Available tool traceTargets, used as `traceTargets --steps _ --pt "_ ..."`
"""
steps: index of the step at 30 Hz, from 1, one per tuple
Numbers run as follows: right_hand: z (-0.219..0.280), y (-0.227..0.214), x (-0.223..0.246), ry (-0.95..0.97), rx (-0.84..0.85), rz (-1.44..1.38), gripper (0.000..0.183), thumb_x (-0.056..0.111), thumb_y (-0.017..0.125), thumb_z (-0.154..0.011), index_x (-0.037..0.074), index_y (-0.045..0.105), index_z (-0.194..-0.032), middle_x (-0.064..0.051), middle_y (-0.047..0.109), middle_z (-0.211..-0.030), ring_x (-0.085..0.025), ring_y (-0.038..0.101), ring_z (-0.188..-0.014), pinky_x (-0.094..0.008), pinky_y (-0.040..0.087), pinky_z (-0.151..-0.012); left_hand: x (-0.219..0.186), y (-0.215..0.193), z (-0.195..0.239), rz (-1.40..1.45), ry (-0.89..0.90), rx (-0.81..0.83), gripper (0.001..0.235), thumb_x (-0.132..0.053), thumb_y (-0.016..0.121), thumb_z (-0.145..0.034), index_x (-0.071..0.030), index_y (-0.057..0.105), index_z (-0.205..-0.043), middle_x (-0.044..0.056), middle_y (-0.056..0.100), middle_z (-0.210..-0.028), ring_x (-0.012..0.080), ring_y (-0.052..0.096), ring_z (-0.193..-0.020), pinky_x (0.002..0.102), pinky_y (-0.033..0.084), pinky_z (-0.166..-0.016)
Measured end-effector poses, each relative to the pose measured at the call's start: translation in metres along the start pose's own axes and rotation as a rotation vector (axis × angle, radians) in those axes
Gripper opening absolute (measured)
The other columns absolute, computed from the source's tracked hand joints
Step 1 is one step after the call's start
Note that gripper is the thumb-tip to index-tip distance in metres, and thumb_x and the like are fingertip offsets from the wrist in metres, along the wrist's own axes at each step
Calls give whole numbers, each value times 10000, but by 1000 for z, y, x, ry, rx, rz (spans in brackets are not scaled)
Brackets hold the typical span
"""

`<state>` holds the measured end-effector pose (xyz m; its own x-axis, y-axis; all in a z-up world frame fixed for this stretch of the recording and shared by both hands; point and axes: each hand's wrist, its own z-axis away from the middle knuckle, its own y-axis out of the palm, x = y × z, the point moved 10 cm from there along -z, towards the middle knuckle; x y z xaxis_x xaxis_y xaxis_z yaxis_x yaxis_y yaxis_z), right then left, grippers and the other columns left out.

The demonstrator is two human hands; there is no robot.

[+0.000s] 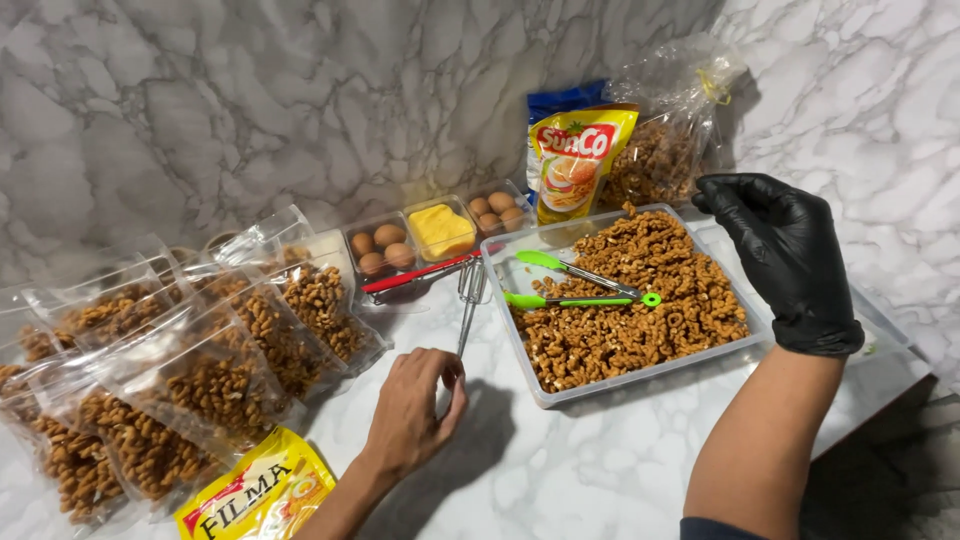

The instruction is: Using tongs to fill small plastic bags with snacks from a large tray in a kitchen setting.

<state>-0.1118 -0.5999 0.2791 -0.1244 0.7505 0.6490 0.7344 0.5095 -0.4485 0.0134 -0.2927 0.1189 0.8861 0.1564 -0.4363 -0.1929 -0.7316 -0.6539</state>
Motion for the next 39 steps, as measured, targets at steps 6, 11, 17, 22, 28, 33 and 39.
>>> traceTargets --steps 6,11,17,22,28,33,39 --pt "3 -34 -68 212 -37 251 215 222 668 -1060 34 766 -1099 -83 773 -1025 -139 695 -981 -316 513 -841 5 32 -16 -16 -42 24 50 -120 613 -907 -124 566 -924 28 643 -803 208 585 -726 364 435 -748" --pt "26 -92 -143 558 -166 363 269 400 714 -983 145 784 -934 18 743 -875 -88 635 -885 -324 465 -786 8 52 8 9 31 -32 46 -116 580 -895 -111 537 -910 38 577 -814 214 556 -744 363 430 -792" --pt "93 -170 -215 732 -237 694 312 434 671 -919 164 824 -950 -38 779 -859 -221 711 -904 -386 486 -793 6 68 24 -21 167 -39 139 -130 629 -842 -83 562 -954 93 630 -937 272 604 -940 392 457 -857" --pt "111 -181 -286 776 -104 759 297 386 772 -823 191 834 -1039 -36 795 -1045 -227 707 -1075 -364 509 -929 9 78 29 -44 193 5 188 -167 666 -832 -81 580 -975 123 655 -979 294 619 -1019 406 482 -901" --pt "125 -175 -380 921 176 974 844 792 536 -884 -19 766 -855 -236 757 -1000 -453 675 -1056 -510 511 -925 11 71 29 -26 139 -18 137 -121 638 -844 -68 592 -962 83 651 -964 275 613 -1036 374 482 -924" --pt "131 -185 -366 1019 -174 854 799 712 668 -842 -62 727 -1029 -267 756 -990 -474 675 -1073 -519 535 -872 5 67 28 -32 146 -20 143 -113 635 -855 -52 582 -973 96 647 -954 294 602 -1036 385 483 -903" --pt "124 -177 -340 1062 -203 886 721 578 769 -824 -51 718 -1171 -291 708 -1188 -478 655 -1140 -536 552 -895 10 67 29 -8 114 -1 140 -143 630 -862 -69 588 -973 82 647 -969 282 597 -1044 380 479 -917"
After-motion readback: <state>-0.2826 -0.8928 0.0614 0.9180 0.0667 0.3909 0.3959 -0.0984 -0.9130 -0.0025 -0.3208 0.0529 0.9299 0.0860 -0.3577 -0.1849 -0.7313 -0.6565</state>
